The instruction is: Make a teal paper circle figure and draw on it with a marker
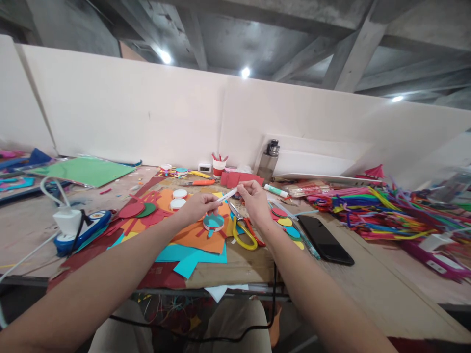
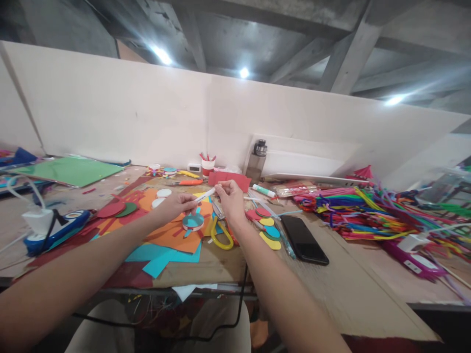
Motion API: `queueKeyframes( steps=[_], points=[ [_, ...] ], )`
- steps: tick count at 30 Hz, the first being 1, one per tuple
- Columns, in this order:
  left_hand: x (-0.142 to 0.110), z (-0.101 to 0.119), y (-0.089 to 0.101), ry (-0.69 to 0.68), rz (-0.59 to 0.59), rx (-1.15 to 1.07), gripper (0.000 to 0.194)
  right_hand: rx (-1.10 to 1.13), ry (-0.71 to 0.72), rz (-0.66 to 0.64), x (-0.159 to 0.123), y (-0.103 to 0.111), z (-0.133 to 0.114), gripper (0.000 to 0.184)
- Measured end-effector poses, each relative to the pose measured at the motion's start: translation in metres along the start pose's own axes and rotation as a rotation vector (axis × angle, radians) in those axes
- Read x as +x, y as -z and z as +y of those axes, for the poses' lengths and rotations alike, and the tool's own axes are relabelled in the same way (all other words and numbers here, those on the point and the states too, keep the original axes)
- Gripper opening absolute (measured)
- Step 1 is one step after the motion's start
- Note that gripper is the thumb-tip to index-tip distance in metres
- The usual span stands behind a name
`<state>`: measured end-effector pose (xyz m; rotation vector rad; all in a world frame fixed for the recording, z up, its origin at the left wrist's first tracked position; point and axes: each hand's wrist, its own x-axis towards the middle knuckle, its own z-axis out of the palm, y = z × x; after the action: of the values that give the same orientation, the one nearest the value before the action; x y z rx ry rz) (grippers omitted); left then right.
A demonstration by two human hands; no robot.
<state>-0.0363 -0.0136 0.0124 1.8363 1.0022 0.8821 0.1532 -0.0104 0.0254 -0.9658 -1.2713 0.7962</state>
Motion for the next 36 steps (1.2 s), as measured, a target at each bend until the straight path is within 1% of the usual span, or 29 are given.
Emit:
queueKeyframes(
  steps=[5, 9, 14, 16, 18, 19, 20, 21, 22, 23, 25, 29, 31, 33, 35, 36],
  points=[
    [-0.001, 0.001, 0.001, -0.01, 0.035, 0.086, 0.03, 0.001, 0.031, -0.007, -0.001, -0.006, 0.001, 0.031],
    [-0.001, 0.0, 0.001, -0.027, 0.048, 0.116, 0.031, 0.01, 0.051, -0.014, 0.0, -0.009, 0.004, 0.032],
    [-0.002, 0.01, -0.001, -0.036, -0.009, 0.031, 0.033, 0.02, 0.08, -0.048, 0.002, -0.008, -0.001, 0.028],
    [-0.001, 0.016, -0.002, -0.049, 0.0, -0.046, 0.033, 0.013, 0.092, -0.036, 0.001, -0.004, -0.008, 0.032],
    [0.0, 0.019, -0.002, -0.044, 0.034, -0.153, 0.035, -0.067, 0.175, 0.03, -0.001, 0.0, -0.016, 0.042],
    [0.0, 0.019, -0.001, -0.03, 0.046, -0.205, 0.038, -0.157, 0.253, 0.061, -0.002, 0.003, -0.019, 0.047],
    [0.0, 0.019, -0.001, -0.013, 0.05, -0.247, 0.041, -0.268, 0.33, 0.063, -0.004, 0.004, -0.021, 0.049],
    [0.0, 0.018, -0.001, 0.005, 0.045, -0.276, 0.044, -0.37, 0.389, 0.017, -0.006, 0.005, -0.022, 0.047],
    [0.0, 0.016, -0.001, 0.02, 0.034, -0.294, 0.046, -0.442, 0.43, -0.06, -0.007, 0.004, -0.023, 0.042],
    [-0.001, 0.015, -0.002, 0.032, 0.02, -0.307, 0.046, -0.479, 0.44, -0.137, -0.009, 0.002, -0.023, 0.036],
    [-0.002, 0.013, -0.004, 0.047, -0.005, -0.329, 0.046, -0.478, 0.387, -0.233, -0.012, -0.003, -0.021, 0.026],
    [-0.002, 0.011, -0.011, 0.019, -0.023, -0.33, 0.045, -0.408, 0.247, -0.268, -0.012, -0.015, -0.019, 0.017],
    [-0.002, 0.01, -0.011, 0.025, 0.01, -0.29, 0.046, -0.369, 0.218, -0.269, -0.004, -0.017, -0.02, 0.014],
    [-0.001, 0.009, -0.008, 0.059, 0.094, -0.245, 0.049, -0.306, 0.193, -0.212, 0.011, -0.015, -0.021, 0.018],
    [0.0, 0.007, -0.003, 0.071, 0.184, -0.17, 0.048, -0.228, 0.169, -0.1, 0.034, -0.011, -0.022, 0.033],
    [0.001, 0.006, -0.001, 0.066, 0.215, -0.104, 0.045, -0.208, 0.16, -0.038, 0.048, -0.008, -0.022, 0.038]
  ],
)
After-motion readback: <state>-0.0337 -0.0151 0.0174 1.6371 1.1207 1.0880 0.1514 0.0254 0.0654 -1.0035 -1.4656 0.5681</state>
